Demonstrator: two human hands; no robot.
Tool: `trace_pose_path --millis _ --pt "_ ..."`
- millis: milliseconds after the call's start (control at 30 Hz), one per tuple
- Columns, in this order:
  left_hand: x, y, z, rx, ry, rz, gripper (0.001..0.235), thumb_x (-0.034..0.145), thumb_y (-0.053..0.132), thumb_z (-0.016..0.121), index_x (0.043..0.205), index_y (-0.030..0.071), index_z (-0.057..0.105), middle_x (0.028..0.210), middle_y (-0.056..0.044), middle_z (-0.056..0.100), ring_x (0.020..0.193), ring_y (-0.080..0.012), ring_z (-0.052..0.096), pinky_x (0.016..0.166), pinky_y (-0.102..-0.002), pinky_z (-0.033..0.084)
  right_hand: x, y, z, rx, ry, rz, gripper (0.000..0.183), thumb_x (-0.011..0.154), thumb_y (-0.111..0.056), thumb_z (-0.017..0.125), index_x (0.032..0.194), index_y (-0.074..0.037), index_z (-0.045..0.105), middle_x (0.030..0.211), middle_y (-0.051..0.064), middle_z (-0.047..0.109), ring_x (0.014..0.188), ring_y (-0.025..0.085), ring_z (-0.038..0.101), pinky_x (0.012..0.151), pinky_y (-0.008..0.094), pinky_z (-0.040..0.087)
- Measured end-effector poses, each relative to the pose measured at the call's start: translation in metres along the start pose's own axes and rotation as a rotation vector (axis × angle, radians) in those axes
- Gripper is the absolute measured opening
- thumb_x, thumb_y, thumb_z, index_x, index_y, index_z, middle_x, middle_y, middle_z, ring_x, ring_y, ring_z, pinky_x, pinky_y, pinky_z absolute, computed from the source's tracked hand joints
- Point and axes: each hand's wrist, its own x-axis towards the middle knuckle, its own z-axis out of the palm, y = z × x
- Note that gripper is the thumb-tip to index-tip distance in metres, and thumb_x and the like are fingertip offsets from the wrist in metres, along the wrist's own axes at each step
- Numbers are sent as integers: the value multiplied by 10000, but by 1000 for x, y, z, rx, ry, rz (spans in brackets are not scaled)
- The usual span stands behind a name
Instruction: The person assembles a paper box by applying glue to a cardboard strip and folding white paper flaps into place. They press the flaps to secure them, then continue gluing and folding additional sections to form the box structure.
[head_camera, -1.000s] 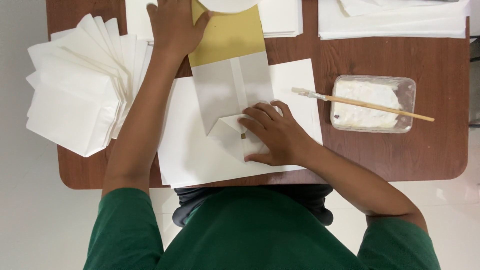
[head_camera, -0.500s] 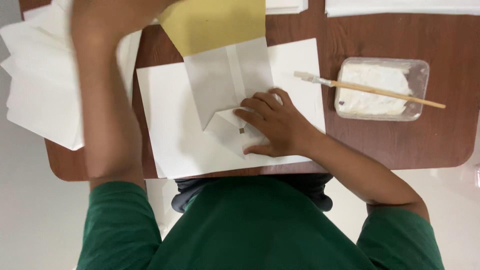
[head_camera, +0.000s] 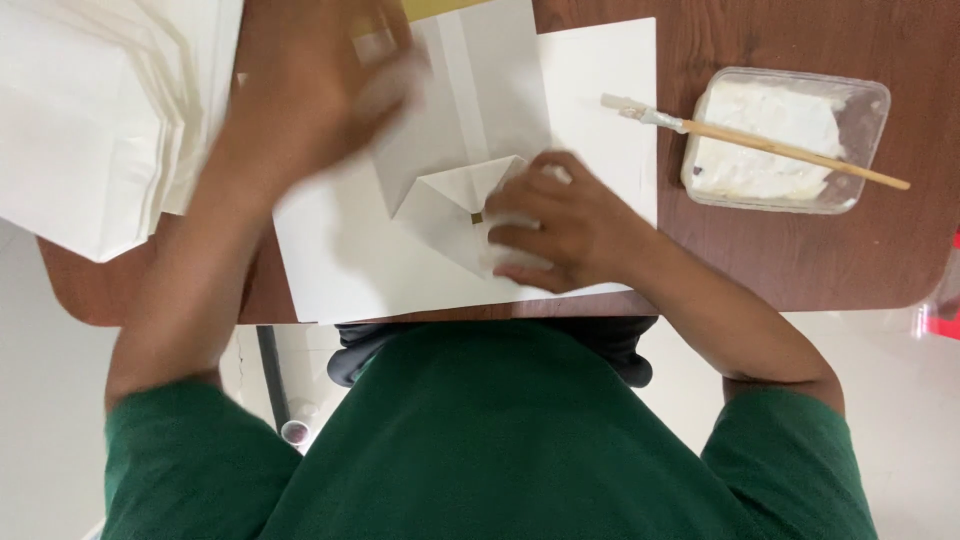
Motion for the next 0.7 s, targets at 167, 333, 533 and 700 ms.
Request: trace_pose_path --millis 167,333,533,700 --pt "-52 62 19 -271 -158 165 109 964 160 734 1055 131 787 1181 -73 709 1113 -309 691 888 -442 572 3 -14 12 35 -8 -219 301 985 -416 674 838 -160 733 911 -2 660 886 201 626 903 428 490" --pt "-75 84 22 -140 -55 49 170 987 184 740 1153 163 772 1277 -42 678 1208 -266 635 968 -456 545 9 -20 6 -44 -37 -284 227 943 -255 737 755 -128 739 843 12 681 811 196 616 865 408 510" --pt "-89 108 26 -80 79 -37 120 1007 119 736 1124 136 748 1243 -40 647 1190 -250 602 1011 -465 491 2 -28 16 -100 0 -325 202 901 -175 765 708 -117 743 817 19 698 759 200 602 850 415 518" --pt "-98 124 25 -146 114 -45 111 1012 181 741 1115 145 763 1200 -46 685 1180 -255 624 1047 -508 429 7 -29 11 -144 41 -259 222 886 -155 799 687 -105 715 826 18 703 741 186 611 850 396 499"
